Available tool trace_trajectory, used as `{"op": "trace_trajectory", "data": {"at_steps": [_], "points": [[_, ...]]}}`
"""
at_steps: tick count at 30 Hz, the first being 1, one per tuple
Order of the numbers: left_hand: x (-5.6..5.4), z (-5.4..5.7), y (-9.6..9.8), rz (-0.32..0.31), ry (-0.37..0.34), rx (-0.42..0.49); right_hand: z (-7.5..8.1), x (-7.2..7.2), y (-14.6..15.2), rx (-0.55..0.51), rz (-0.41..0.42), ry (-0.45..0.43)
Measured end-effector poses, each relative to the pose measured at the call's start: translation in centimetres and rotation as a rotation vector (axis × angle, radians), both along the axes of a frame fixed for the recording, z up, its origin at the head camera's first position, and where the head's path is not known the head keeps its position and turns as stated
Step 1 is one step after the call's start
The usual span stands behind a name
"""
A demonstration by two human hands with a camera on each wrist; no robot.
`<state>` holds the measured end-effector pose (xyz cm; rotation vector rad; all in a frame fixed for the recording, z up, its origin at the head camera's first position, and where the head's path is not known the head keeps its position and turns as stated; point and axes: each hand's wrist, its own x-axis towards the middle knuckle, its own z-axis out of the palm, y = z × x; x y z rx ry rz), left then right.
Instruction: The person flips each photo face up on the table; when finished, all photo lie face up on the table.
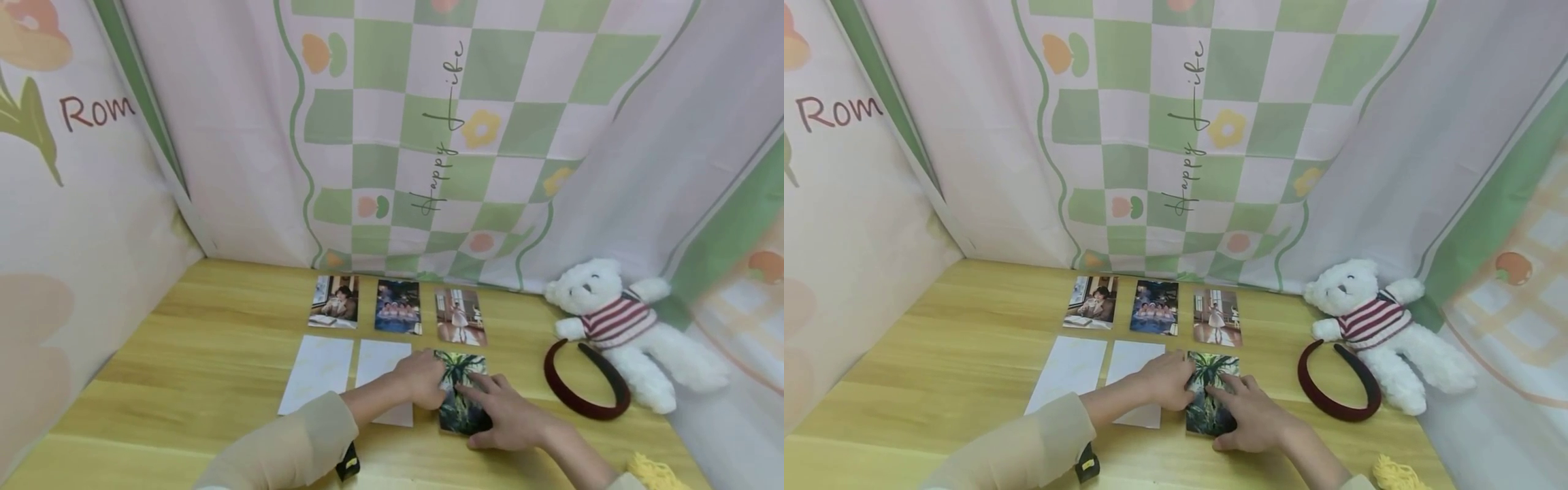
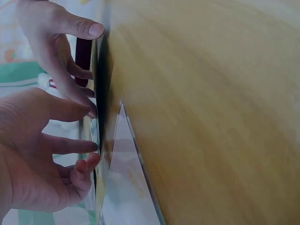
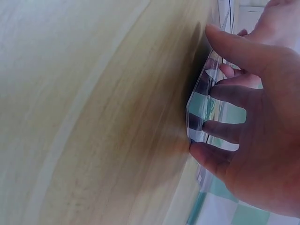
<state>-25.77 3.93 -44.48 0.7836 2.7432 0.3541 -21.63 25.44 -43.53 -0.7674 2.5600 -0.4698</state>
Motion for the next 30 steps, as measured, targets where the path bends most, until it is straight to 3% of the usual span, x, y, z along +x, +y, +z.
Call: {"op": "trace_trajectory", "data": {"at_steps": [5, 9, 13, 23, 30], "points": [[0.3, -0.06, 0.13, -0.036, 0.072, -0.115, 0.24, 0.11, -0.46, 0.012, -0.025, 0.008], [0.48, 0.05, 0.06, -0.096, 0.05, -0.188, 0.28, 0.05, -0.6, 0.028, -0.049, 0.007], [0.58, 0.08, -0.04, -0.129, 0.02, -0.206, 0.11, 0.0, -0.57, 0.024, -0.064, 0.014], [0.87, -0.14, 0.0, -0.145, 0.083, -0.258, -0.11, -0.25, -0.51, 0.014, -0.063, 0.046], [0.97, -0.06, -0.02, -0.139, 0.071, -0.27, -0.15, -0.34, -0.82, 0.01, -0.058, 0.055]]}}
